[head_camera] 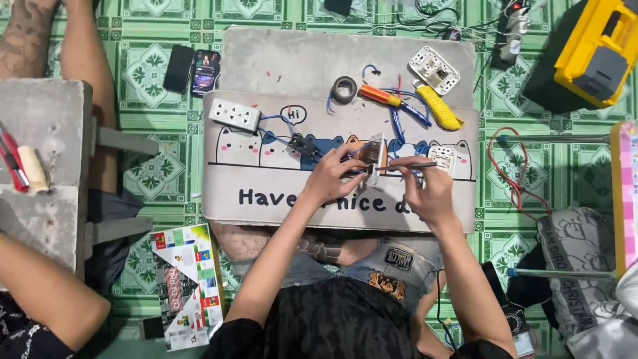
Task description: The person sits on the floor and wires an electrical switch by connecting blue and orange wires to the terminals. They use a screwdriver to tighten the connections and handle the switch and wires throughout the process.
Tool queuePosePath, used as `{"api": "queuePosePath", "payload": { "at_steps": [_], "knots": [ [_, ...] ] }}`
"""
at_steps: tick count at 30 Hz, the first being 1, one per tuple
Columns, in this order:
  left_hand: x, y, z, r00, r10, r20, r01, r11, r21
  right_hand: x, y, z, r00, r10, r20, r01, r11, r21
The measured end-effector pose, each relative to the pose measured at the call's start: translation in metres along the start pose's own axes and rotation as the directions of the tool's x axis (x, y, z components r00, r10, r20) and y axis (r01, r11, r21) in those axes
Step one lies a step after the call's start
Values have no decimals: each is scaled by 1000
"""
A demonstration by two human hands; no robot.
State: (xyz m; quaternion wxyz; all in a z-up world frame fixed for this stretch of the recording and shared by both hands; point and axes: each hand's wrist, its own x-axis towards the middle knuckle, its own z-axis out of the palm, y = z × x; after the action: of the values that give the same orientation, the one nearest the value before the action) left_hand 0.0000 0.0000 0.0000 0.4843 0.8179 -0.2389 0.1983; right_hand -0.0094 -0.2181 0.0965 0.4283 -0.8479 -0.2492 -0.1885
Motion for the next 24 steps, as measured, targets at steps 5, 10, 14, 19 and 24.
{"api": "queuePosePath", "payload": {
  "at_steps": [5,10,14,19,24],
  "knots": [
    [-2,-2,1,1000,-7,18,6,1000,12,-8,13,12,995,7,99,-10,1000,29],
    [-3,-2,0,999,-16,35,15,1000,23,-6,11,16,986,-42,163,37,999,33],
    [0,-1,0,999,-24,39,24,1000,0,-2,9,13,977,-71,200,65,997,32],
    [3,4,-3,999,-27,43,28,1000,-13,2,6,10,968,-80,239,80,997,10],
    [4,7,-4,998,-39,46,39,999,-3,5,3,8,959,-68,275,62,998,32]
  ]
}}
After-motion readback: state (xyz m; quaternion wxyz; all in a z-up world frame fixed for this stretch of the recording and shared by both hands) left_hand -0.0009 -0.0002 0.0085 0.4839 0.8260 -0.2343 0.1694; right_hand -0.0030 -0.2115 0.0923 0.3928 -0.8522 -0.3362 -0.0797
